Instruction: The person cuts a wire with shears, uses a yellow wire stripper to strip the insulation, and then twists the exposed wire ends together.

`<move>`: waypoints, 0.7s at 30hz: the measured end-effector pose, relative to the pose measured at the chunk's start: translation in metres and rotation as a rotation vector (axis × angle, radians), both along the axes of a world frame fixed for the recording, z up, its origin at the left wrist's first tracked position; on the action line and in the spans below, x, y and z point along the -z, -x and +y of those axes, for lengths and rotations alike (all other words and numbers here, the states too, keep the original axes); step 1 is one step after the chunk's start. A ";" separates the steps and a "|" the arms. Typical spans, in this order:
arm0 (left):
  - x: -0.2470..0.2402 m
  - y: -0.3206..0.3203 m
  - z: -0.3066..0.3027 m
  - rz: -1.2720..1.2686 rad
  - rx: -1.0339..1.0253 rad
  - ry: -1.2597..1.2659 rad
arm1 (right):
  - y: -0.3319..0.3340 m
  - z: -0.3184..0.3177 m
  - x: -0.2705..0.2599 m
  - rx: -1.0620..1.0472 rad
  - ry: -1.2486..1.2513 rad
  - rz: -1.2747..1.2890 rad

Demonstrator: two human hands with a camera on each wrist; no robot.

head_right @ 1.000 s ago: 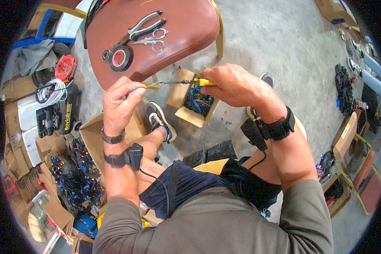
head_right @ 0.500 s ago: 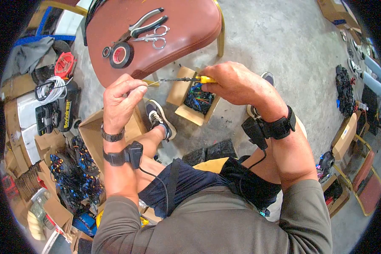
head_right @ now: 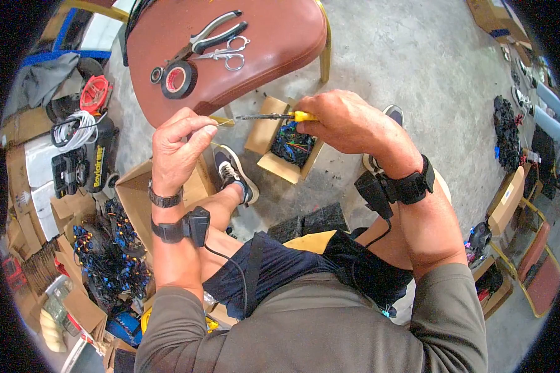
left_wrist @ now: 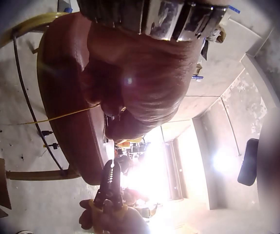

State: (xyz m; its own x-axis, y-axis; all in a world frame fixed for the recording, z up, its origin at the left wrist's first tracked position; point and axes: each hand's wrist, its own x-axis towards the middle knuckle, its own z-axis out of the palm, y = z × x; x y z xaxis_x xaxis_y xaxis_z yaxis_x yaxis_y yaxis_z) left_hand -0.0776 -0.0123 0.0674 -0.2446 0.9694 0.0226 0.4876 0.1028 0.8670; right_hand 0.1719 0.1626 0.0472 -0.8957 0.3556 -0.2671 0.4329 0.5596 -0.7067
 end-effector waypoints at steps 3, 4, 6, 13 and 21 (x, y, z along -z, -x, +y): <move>0.001 0.001 -0.001 -0.013 -0.001 0.001 | 0.000 0.000 -0.001 0.008 -0.002 0.002; 0.001 0.001 -0.001 -0.023 -0.004 0.001 | 0.000 0.000 -0.001 0.011 -0.004 -0.002; 0.002 0.000 -0.001 -0.023 -0.001 -0.002 | 0.000 0.000 0.000 0.006 -0.009 0.019; 0.004 0.002 -0.001 0.010 0.007 0.042 | -0.001 0.000 -0.002 0.012 -0.032 -0.014; 0.017 0.005 -0.001 0.037 0.071 0.171 | -0.001 0.001 -0.007 -0.013 -0.100 -0.068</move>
